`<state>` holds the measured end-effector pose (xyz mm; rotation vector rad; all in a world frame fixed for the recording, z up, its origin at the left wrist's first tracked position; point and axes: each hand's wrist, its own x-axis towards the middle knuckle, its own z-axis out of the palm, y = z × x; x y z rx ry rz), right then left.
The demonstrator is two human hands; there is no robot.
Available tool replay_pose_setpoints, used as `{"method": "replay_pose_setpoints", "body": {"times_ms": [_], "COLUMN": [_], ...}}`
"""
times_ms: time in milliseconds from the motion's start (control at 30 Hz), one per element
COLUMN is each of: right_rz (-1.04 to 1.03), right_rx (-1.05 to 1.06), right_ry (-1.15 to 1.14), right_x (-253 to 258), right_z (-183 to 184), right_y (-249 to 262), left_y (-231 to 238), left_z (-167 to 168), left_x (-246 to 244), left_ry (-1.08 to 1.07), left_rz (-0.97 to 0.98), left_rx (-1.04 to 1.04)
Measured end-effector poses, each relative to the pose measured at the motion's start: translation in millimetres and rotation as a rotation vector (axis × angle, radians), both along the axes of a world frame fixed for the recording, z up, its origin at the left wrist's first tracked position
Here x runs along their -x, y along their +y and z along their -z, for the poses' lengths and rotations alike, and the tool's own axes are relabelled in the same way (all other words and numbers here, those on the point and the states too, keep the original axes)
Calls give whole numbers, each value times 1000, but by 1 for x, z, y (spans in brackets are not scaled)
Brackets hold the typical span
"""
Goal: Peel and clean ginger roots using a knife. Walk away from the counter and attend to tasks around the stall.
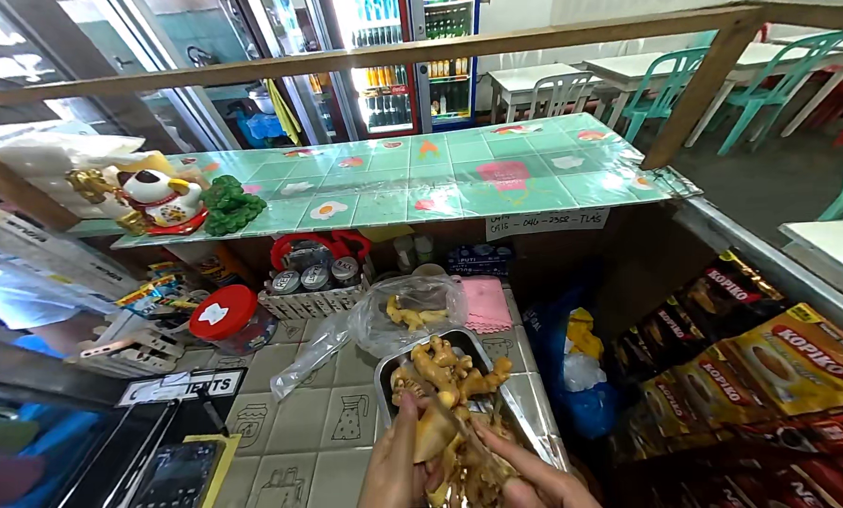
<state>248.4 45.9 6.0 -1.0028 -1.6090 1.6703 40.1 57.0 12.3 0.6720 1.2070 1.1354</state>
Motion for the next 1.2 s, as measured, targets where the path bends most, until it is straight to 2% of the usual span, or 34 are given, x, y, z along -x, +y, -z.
{"method": "replay_pose_setpoints", "body": {"times_ms": [100, 200, 367, 467, 600, 800, 1000, 1100, 1200], "right_rz": [6, 35, 31, -7, -21, 30, -19, -29, -25], "right_rx": [-255, -422, -498, -530, -531, -481, -465, -415, -258], "right_ry": [-191, -295, -303, -287, -273, -242, -180, -113, 125], "right_x": [6, 9, 8, 6, 8, 12, 7, 6, 8], "right_z": [0, -5, -10, -11, -11, -10, -14, -12, -10], "right_y": [-5, -8, -5, -4, -5, -4, 0, 2, 2], "left_y": [4, 6, 3, 1, -1, -7, -2, -3, -7], "left_z": [1, -8, -11, -12, -12, -3, -8, -9, -15], "left_x": [5, 6, 8, 10, 11, 5, 15, 11, 2], "left_ry": [162, 277, 175, 207, 199, 197, 156, 174, 33], "left_rz": [-20, -5, 11, 13, -9, -108, 63, 54, -9], "left_rx": [-86, -107, -160, -163, -139, -397, -165, -245, -178]}}
